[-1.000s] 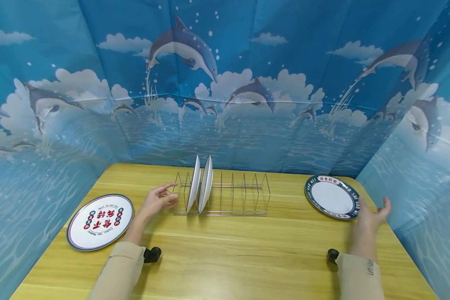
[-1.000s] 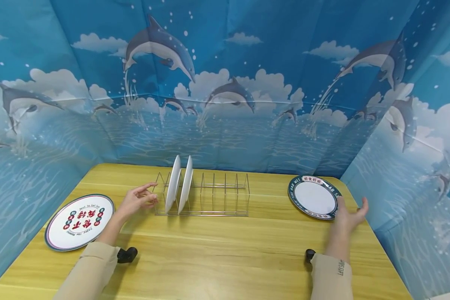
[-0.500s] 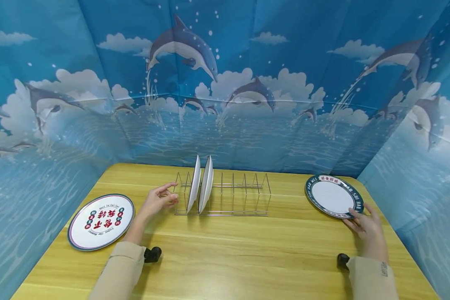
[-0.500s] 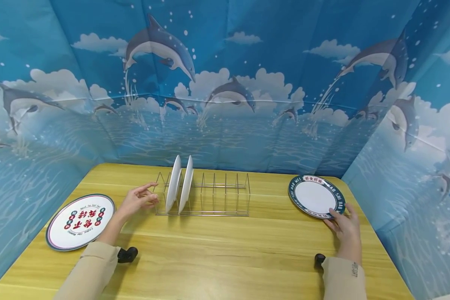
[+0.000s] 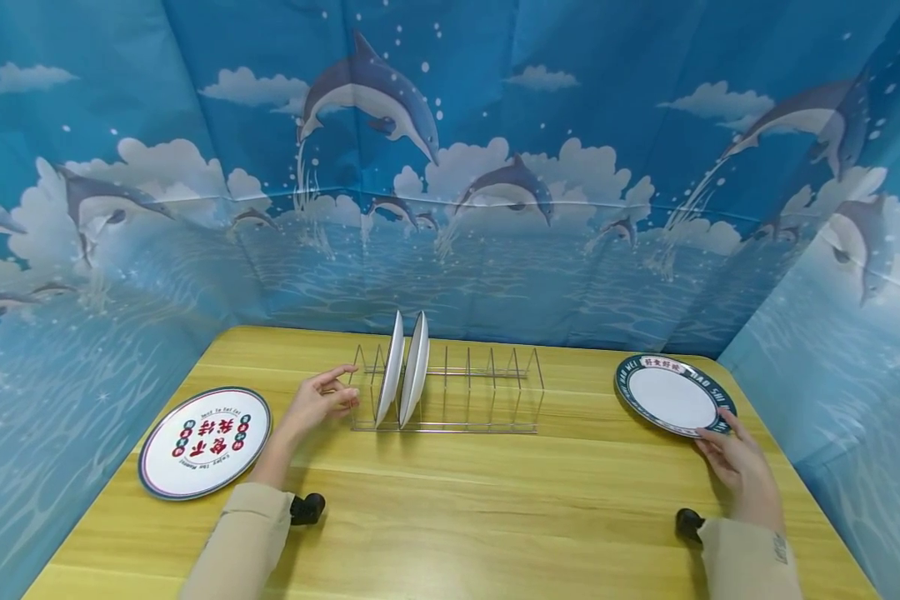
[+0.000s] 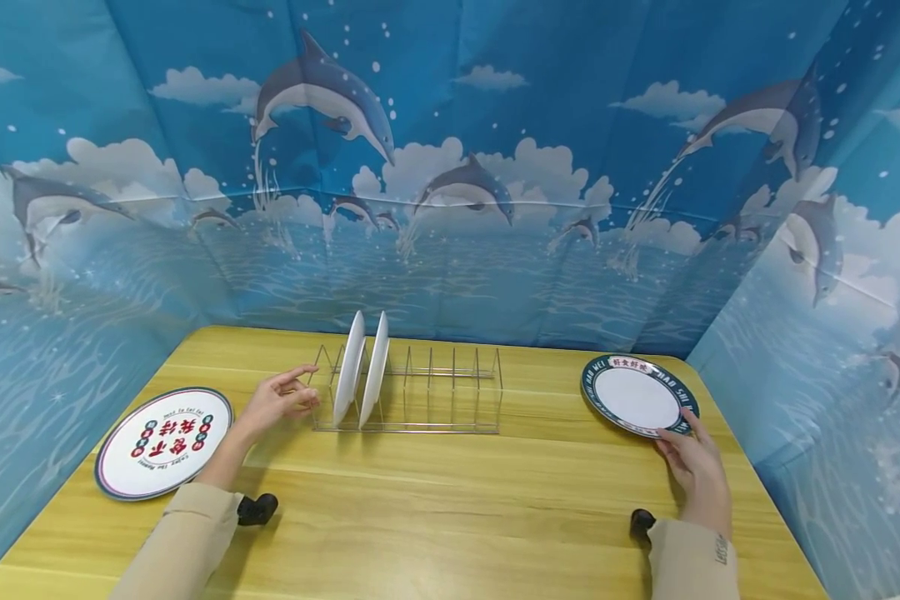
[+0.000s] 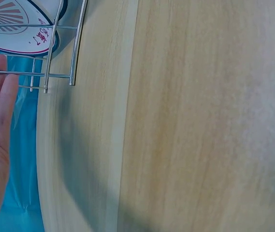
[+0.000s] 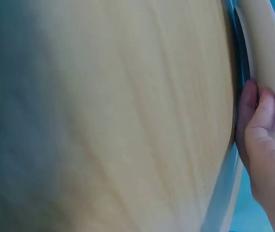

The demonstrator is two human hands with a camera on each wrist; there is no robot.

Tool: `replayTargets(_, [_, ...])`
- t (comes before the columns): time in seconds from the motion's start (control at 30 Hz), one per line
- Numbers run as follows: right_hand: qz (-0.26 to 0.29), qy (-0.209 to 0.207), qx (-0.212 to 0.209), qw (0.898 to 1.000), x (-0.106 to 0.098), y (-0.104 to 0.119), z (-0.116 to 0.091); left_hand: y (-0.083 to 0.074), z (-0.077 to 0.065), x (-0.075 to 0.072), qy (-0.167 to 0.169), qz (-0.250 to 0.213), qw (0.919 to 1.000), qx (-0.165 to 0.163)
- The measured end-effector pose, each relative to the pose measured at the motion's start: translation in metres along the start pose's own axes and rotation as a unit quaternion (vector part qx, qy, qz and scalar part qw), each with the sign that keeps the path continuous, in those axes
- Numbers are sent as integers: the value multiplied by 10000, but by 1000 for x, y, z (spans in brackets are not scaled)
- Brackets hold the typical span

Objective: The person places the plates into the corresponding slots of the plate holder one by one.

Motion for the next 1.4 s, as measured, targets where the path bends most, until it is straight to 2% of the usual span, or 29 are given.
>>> replayTargets(0.23, [328,582,-653,9956,-1,-5,-5,0,0,0,-21,94,9999,40])
replayTargets(0.37, [827,902,-1223,9849,2,-4,-12,-1,-1,0,-27,98,9999,62])
replayTargets(0.57, [1278,1297,-2303,9559,14,9,-31,-2,-1,2,-27,66,10000,38])
replayTargets(0.73, [1235,1909,-3291,9165,41,31,-56,-2,-1,1,-7,39,10000,19])
replayTargets(0.83, [1009,2229,-3696,8964,63,43,-73,-2,-1,1,22,95,9999,61])
replayTargets(0.97, [464,2484,-3944,8835,94,52,-95,-1,0,1,21,112,9999,76])
replayTargets(1.1, [-354,2604,-4149,8711,128,53,-113,-1,-1,1,12,115,9999,67])
replayTargets(1.27, [-1264,2645,-4128,8623,170,46,-130,-1,-1,0,-20,74,10000,22])
replayTargets(1.4, [-1629,2725,-3933,8629,203,37,-136,0,-1,1,-11,4,10000,-22])
Point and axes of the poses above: each hand's wrist, its own z-axis towards the middle knuckle, its own x-axis out of the palm, y = z × x, the point moved 3 cm from there along z, towards the middle knuckle, and after that the axes turned 13 degrees about -z, right-handed, at the moved point
